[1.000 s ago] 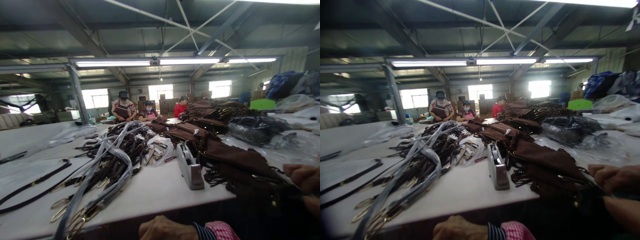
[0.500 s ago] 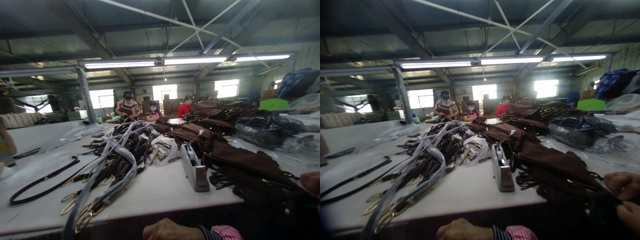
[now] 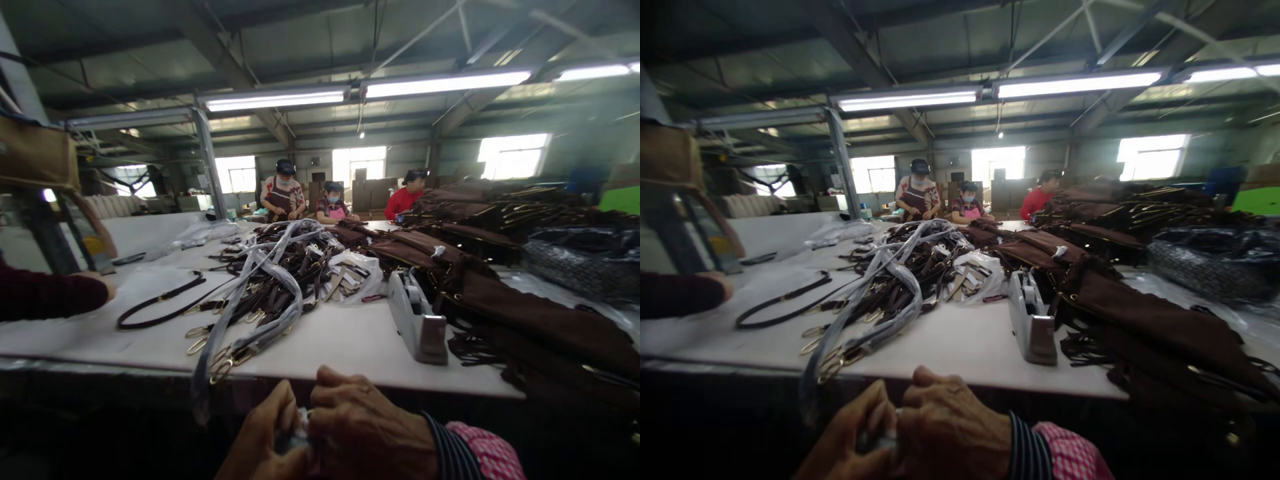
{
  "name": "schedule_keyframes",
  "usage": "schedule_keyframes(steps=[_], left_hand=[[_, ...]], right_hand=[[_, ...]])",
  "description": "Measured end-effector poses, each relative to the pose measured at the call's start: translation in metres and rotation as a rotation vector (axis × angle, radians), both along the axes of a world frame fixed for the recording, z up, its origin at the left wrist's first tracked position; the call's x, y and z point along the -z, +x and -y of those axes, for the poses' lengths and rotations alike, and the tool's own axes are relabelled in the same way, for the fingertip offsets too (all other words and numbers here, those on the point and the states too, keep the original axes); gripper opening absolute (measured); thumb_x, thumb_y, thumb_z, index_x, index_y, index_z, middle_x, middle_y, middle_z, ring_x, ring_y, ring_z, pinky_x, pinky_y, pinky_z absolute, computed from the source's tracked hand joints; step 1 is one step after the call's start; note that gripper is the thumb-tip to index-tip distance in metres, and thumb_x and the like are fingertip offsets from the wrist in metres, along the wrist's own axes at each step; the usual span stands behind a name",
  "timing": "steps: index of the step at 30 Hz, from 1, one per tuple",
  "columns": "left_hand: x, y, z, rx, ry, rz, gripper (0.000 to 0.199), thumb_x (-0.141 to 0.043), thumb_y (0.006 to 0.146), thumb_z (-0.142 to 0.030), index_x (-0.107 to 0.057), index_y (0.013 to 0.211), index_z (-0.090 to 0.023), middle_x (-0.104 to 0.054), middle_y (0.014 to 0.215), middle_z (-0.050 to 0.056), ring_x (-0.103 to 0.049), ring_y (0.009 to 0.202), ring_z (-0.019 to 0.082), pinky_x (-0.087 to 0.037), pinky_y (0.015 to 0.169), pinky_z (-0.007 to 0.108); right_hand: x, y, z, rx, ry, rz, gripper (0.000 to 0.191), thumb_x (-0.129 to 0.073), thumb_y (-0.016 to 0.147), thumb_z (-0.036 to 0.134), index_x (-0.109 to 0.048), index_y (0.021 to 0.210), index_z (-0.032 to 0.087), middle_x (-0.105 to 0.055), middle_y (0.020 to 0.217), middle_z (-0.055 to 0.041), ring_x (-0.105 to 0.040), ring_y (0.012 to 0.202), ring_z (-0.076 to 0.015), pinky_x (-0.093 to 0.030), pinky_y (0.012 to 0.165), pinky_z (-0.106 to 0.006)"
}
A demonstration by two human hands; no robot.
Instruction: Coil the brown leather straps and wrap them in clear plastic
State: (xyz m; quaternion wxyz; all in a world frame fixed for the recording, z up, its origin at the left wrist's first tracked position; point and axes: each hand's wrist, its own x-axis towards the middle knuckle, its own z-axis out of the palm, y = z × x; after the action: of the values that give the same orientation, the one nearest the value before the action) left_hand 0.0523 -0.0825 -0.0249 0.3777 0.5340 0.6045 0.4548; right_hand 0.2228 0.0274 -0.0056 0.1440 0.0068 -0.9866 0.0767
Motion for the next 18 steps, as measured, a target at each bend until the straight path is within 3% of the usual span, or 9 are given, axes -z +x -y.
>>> schedule_keyframes(steps=[3,7,12,18], left_hand=[[-0.012,0.005,-0.003,-0.02,-0.021,0.244,0.032,-0.073,0.07,-0.022,-0.041,0.076,-0.022,-0.046,0.071,-0.007,-0.041,0.064,0.01,-0.034,0.055,0.021],[-0.024,0.007,-0.01,-0.103,-0.071,0.453,0.04,-0.078,0.064,-0.018,-0.04,0.074,-0.022,-0.05,0.065,-0.007,-0.047,0.058,0.008,-0.038,0.055,0.021],[-0.027,0.005,-0.019,-0.18,-0.063,0.639,0.043,-0.08,0.06,-0.014,-0.04,0.073,-0.022,-0.051,0.063,-0.008,-0.048,0.058,0.008,-0.04,0.058,0.021],[-0.024,0.008,-0.027,-0.2,-0.081,0.772,0.042,-0.08,0.065,-0.021,-0.039,0.074,-0.022,-0.048,0.066,-0.008,-0.049,0.062,0.009,-0.04,0.061,0.024]], right_hand=[[-0.017,0.009,0.011,0.088,0.007,-0.006,0.006,-0.061,0.083,0.015,-0.059,0.087,0.019,-0.063,0.089,-0.0026,-0.052,0.084,-0.0183,-0.045,0.081,-0.032],[-0.021,0.012,0.011,0.12,-0.093,-0.066,0.016,-0.051,0.092,0.011,-0.063,0.1,0.018,-0.063,0.098,-0.0071,-0.052,0.096,-0.0222,-0.048,0.083,-0.035],[-0.007,0.01,0.006,0.184,-0.162,-0.113,0.03,-0.049,0.094,0.008,-0.061,0.121,0.017,-0.062,0.112,-0.0096,-0.052,0.103,-0.025,-0.051,0.092,-0.042],[0.023,0.0,0.014,0.4,0.101,-0.17,0.052,-0.051,0.091,0.005,-0.05,0.143,0.003,-0.062,0.129,-0.0188,-0.051,0.112,-0.0338,-0.05,0.093,-0.051]])
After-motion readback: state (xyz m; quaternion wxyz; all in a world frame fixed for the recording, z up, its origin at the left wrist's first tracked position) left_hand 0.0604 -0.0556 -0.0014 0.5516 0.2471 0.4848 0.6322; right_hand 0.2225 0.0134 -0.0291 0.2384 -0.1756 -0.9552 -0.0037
